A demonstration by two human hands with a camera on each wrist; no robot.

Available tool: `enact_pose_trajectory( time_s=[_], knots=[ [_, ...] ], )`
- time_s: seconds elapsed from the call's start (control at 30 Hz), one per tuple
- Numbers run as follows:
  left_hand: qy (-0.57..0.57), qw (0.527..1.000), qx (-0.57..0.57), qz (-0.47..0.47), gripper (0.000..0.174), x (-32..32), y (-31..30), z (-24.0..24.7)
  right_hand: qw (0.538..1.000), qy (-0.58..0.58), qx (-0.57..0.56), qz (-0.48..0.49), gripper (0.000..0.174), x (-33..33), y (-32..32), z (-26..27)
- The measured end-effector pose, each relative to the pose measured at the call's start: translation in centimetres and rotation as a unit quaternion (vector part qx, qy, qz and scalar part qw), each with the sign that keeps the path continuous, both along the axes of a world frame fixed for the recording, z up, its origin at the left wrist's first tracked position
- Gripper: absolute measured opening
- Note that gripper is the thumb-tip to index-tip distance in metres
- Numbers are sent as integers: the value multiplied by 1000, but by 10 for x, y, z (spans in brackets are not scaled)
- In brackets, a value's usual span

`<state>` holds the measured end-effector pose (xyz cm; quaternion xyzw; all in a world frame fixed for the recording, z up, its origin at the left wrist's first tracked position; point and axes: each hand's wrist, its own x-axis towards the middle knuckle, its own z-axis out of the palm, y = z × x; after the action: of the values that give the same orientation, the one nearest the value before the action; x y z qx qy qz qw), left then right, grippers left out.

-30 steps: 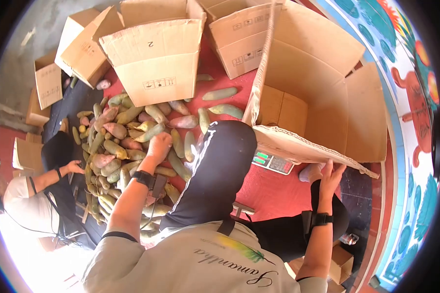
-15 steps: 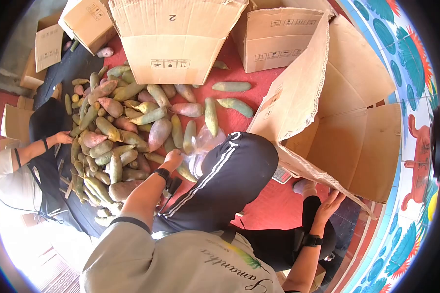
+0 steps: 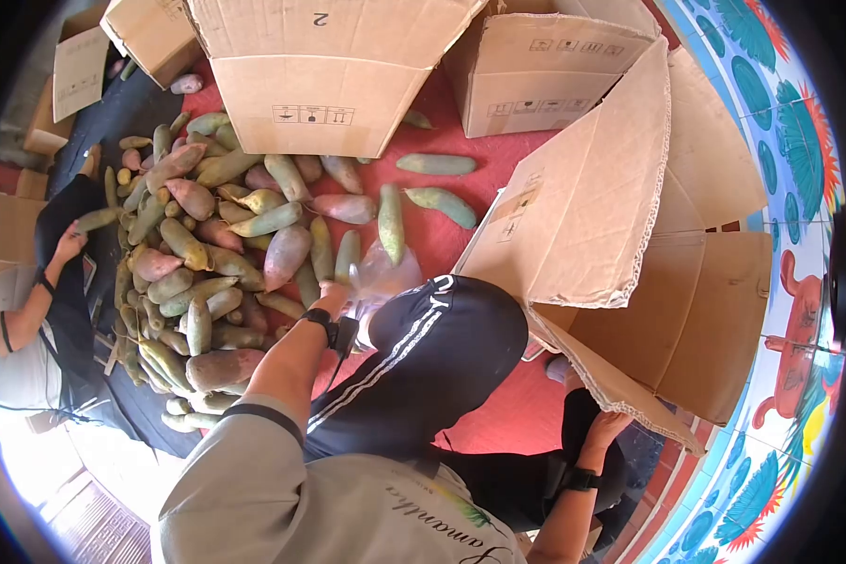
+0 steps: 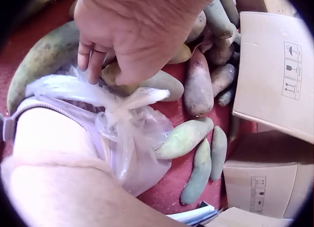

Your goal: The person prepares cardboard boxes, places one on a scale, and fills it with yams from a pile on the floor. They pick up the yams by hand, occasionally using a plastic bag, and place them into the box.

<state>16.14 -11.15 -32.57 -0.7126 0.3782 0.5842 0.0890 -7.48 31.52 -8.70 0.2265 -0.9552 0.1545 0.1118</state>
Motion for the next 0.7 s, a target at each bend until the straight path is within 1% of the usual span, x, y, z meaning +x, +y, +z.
enact_pose_trajectory(
  time_s=[0.03,0.1,0.13,0.17,0.2,0.23,0.27,0.3,0.4,0.43,0.5,0.53,0.6,0.63,0.67,0.7],
  knots=[
    [6,999,24,44,27,-5,1,3,1000,1,1,1,38,0,0,-1],
    [-53,997,-15,58,18,-9,4,-2,1000,2,3,1,37,0,2,-2],
    [-54,997,-15,57,18,-2,3,-31,1000,2,5,3,37,0,2,-3],
    [29,999,20,39,21,11,2,-78,1000,3,6,4,37,-1,2,-3],
    [111,992,55,19,28,18,1,-103,1000,3,6,5,37,-1,3,-3],
    [110,992,55,18,28,13,1,-80,1000,4,8,5,37,-1,3,-4],
    [111,993,38,-13,22,0,-1,-27,1000,4,7,5,37,-2,3,-5],
    [111,993,22,-45,26,-8,-3,3,1000,5,8,5,37,-2,3,-5],
    [108,993,40,-38,29,-10,-12,-7,1000,7,8,9,37,-4,2,-5],
    [109,992,38,-41,29,-14,-16,8,1000,9,8,8,37,-4,2,-6],
    [72,987,-29,-142,31,-19,-21,39,1000,9,6,8,36,-5,1,-7],
    [73,986,-32,-144,31,-16,-26,38,1000,11,3,8,36,-5,0,-8],
    [181,977,51,-100,27,1,-41,26,1000,14,3,10,36,-7,-1,-8],
    [206,974,56,-75,27,5,-44,29,1000,14,5,12,36,-8,-3,-9],
    [208,973,51,-81,27,7,-44,32,1000,17,7,12,36,-9,-3,-10],
    [240,966,64,-67,25,8,-43,57,1000,11,-20,8,36,-9,-5,-11]
  ],
)
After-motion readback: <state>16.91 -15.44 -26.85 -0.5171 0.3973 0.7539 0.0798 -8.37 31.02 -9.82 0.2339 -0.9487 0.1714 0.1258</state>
